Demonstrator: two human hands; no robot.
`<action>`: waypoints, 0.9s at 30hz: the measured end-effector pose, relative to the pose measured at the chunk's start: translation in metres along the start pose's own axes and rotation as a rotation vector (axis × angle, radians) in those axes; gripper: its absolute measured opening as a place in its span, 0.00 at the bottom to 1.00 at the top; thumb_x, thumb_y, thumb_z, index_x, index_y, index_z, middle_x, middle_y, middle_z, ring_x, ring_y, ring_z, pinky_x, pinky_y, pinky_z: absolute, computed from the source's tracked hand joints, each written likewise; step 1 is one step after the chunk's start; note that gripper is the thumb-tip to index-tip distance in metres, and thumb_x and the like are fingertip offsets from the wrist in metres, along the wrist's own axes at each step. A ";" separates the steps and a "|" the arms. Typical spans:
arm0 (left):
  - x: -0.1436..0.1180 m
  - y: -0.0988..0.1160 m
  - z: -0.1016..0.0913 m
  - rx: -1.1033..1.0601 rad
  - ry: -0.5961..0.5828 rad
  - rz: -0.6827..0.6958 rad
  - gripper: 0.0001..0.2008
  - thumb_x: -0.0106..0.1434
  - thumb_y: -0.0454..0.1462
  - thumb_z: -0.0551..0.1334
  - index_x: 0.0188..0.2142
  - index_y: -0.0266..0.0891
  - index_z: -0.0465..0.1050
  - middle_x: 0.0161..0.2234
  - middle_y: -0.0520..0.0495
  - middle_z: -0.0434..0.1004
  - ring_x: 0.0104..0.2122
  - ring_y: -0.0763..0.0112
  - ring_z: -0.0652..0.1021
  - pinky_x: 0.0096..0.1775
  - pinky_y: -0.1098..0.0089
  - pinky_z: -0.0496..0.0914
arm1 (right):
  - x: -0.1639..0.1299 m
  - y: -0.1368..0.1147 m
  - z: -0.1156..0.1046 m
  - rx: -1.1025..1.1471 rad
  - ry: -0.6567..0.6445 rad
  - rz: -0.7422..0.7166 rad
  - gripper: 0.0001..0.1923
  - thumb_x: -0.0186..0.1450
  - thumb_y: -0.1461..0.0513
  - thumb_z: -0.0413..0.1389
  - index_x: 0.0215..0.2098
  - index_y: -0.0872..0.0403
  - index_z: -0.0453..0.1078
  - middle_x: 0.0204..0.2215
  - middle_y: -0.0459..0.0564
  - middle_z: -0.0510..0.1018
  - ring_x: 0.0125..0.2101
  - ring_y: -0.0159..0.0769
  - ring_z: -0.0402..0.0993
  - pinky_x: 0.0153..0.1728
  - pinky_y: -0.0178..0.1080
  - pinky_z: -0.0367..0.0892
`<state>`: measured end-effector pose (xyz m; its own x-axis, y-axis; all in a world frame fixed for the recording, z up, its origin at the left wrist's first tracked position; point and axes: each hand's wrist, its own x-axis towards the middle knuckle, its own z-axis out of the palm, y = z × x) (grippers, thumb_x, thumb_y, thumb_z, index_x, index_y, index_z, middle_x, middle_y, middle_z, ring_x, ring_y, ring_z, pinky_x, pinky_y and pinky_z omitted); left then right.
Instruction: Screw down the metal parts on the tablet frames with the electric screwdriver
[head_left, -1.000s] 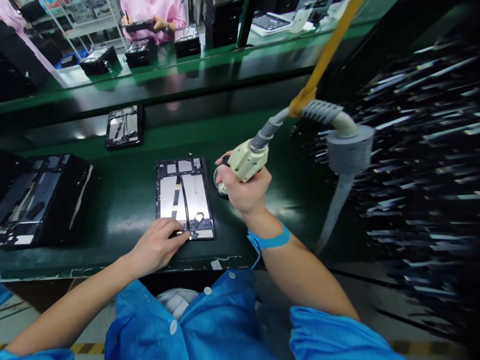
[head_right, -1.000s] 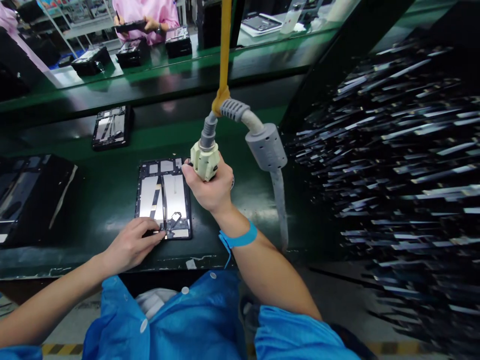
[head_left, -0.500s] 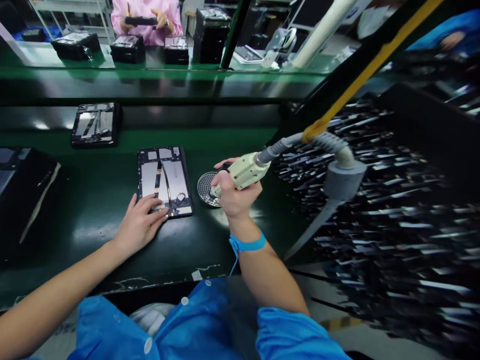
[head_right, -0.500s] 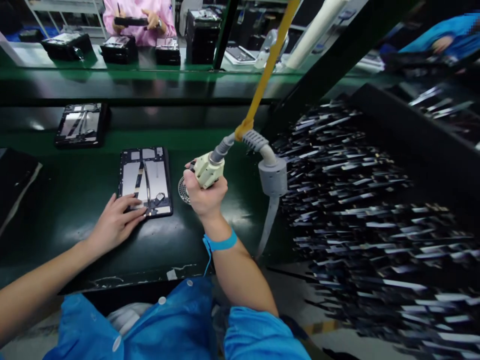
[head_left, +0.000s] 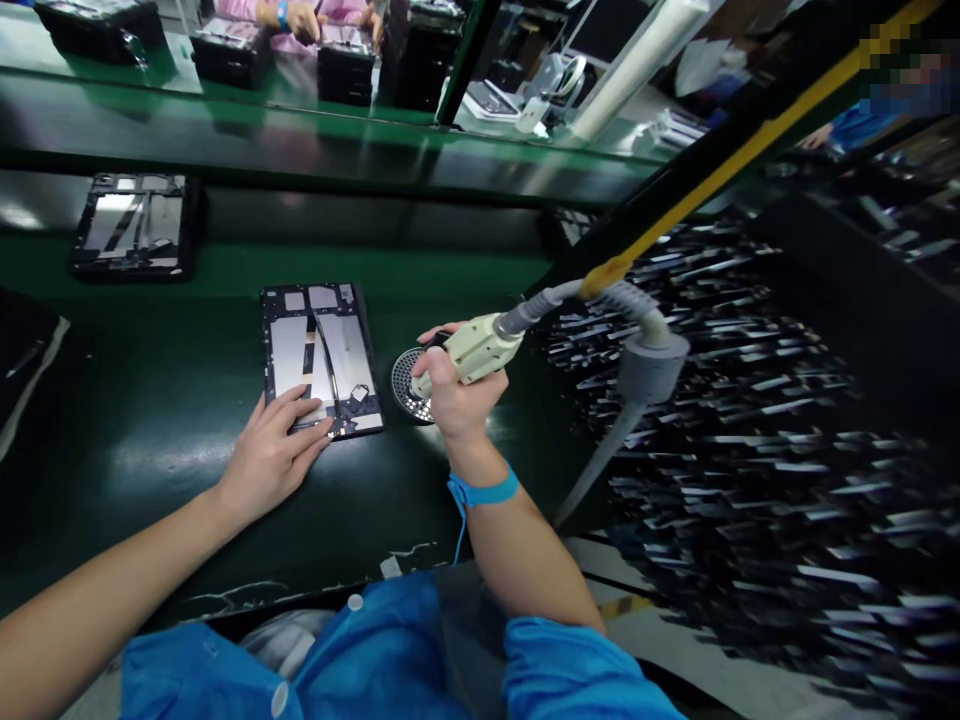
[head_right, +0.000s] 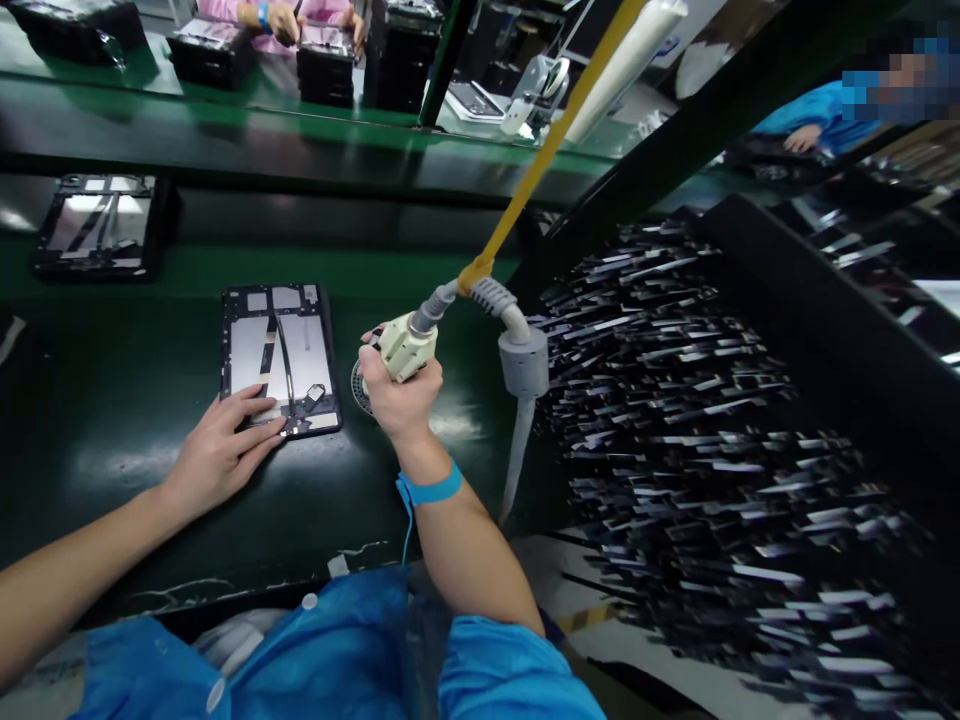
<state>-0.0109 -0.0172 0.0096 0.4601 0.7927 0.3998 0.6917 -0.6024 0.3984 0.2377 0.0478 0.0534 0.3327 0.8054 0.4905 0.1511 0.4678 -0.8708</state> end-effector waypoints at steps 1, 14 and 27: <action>0.000 0.001 0.000 -0.005 -0.004 -0.003 0.11 0.73 0.38 0.61 0.50 0.44 0.81 0.54 0.39 0.79 0.62 0.47 0.73 0.58 0.40 0.70 | 0.000 0.000 0.000 -0.003 0.002 0.002 0.11 0.63 0.56 0.64 0.41 0.50 0.71 0.33 0.44 0.81 0.20 0.28 0.75 0.25 0.37 0.75; -0.003 0.005 -0.001 0.021 -0.019 -0.011 0.11 0.74 0.36 0.60 0.50 0.44 0.79 0.56 0.39 0.78 0.63 0.47 0.72 0.57 0.35 0.69 | 0.000 0.002 0.003 0.051 0.048 0.041 0.12 0.61 0.58 0.65 0.40 0.51 0.71 0.29 0.43 0.80 0.19 0.28 0.74 0.23 0.35 0.74; 0.005 0.001 0.005 -0.027 0.005 -0.005 0.10 0.73 0.37 0.61 0.48 0.43 0.82 0.56 0.39 0.78 0.64 0.48 0.72 0.60 0.38 0.67 | -0.005 -0.031 0.021 0.160 0.052 0.019 0.11 0.65 0.55 0.61 0.43 0.48 0.68 0.33 0.44 0.78 0.18 0.29 0.73 0.18 0.36 0.70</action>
<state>-0.0054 -0.0135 0.0081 0.4541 0.7951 0.4019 0.6783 -0.6010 0.4227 0.2122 0.0367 0.0784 0.3821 0.7971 0.4676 -0.0044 0.5076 -0.8616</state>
